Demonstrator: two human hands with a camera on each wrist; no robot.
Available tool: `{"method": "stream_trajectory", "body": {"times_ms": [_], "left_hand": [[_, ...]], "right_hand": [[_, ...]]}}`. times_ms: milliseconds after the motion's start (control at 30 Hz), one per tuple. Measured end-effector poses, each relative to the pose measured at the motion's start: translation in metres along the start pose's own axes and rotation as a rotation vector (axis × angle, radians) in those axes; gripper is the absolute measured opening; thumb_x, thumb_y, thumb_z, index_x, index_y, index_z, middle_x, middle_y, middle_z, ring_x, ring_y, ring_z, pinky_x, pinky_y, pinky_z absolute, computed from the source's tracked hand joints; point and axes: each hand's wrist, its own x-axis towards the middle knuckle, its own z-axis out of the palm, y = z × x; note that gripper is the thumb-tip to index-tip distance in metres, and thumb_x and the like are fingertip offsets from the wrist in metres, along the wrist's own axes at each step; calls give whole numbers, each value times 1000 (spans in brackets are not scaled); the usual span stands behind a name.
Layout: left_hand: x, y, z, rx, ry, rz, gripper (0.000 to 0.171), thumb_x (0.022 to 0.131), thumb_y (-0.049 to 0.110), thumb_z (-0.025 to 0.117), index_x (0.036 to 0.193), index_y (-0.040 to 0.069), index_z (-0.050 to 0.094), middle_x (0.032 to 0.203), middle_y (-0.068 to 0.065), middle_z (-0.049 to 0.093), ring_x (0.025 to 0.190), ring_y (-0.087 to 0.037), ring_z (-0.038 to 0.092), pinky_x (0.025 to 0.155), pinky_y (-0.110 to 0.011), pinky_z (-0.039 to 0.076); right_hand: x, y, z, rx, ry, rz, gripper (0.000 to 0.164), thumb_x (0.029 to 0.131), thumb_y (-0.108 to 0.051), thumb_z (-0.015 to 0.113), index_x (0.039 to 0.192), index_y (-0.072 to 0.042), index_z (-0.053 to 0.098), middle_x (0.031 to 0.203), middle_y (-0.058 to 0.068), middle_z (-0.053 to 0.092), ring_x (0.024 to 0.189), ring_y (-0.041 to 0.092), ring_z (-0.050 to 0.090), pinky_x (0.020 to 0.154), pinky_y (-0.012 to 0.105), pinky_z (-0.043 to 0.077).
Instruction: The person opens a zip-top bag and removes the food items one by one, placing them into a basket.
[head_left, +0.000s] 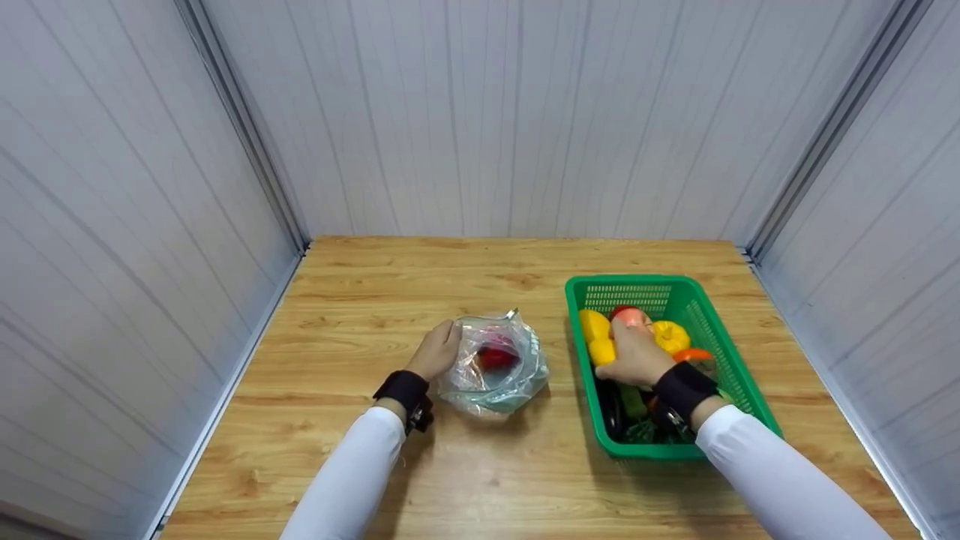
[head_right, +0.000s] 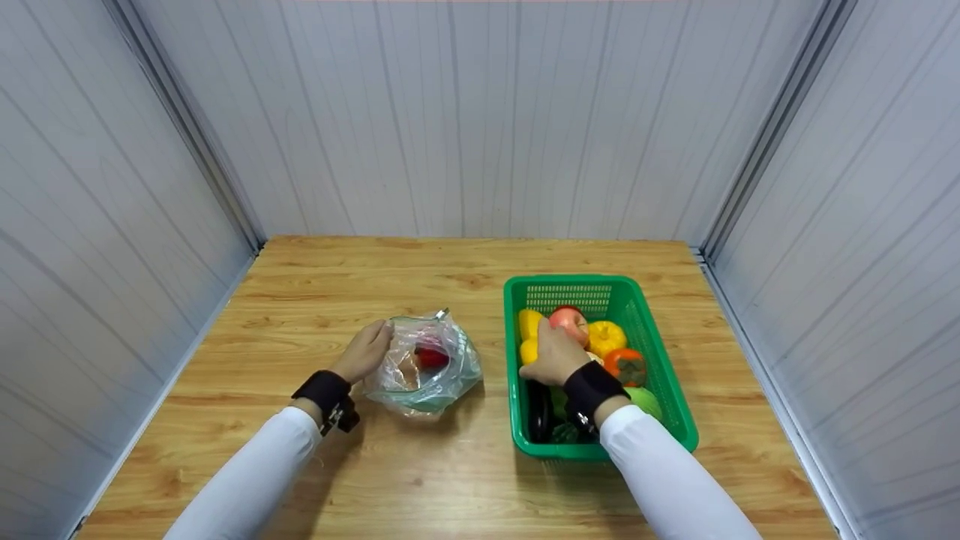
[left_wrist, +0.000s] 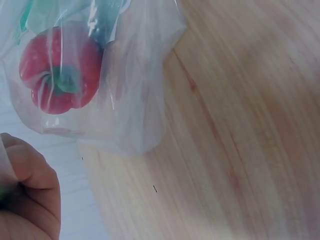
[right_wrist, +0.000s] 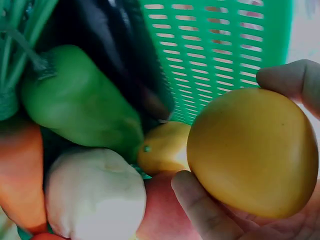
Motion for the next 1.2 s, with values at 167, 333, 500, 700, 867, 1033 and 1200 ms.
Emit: {"method": "stream_trajectory", "body": {"times_ms": [167,333,500,700,867,1033,1200], "left_hand": [[-18,45,-13,-50,11,26,47,117,47,35,91,13,55,82,-3,49,78,-23,51,73,-39,45],[-47,121,-36,-118,-11,-31,45,116,35,44,117,-3,68,115,-24,71,115,-40,67,103,-54,54],[-55,149,-43,-126,-71,-95,46,107,33,68,135,-3,64,130,-22,71,128,-39,66,114,-55,51],[-53,154,-45,-137,-98,-110,67,94,20,83,150,-5,56,140,-23,69,134,-39,64,118,-54,50],[-50,156,-45,-84,-98,-107,43,102,18,75,136,-6,64,125,-22,72,123,-39,68,111,-53,53],[-47,163,-44,-50,-93,-74,26,109,17,65,120,-6,67,111,-19,73,104,-29,70,96,-45,59],[-45,172,-41,-147,-107,-38,21,109,12,62,103,-7,70,87,-3,63,79,-12,60,75,-27,50]], "right_hand": [[-1,1,5,-7,-19,-46,63,78,-13,84,125,7,48,92,9,54,79,26,56,70,35,48],[-4,2,8,-59,-58,-30,83,79,-19,83,141,17,41,97,13,57,83,28,58,76,39,52],[-3,5,7,-65,-86,3,90,78,-24,90,141,16,39,95,14,60,80,28,61,75,40,54],[-4,5,3,-109,-163,39,107,78,-25,96,153,17,32,119,27,67,96,32,64,92,49,57],[-7,-8,-5,-161,-170,46,88,81,-22,94,145,14,46,121,25,68,96,31,64,91,48,57],[-7,-28,-13,-204,-50,4,64,86,-18,88,137,9,60,125,25,73,100,35,71,88,52,60],[-6,-53,-14,-179,71,-39,47,96,-24,82,133,1,68,128,24,75,112,41,73,95,62,58]]}}
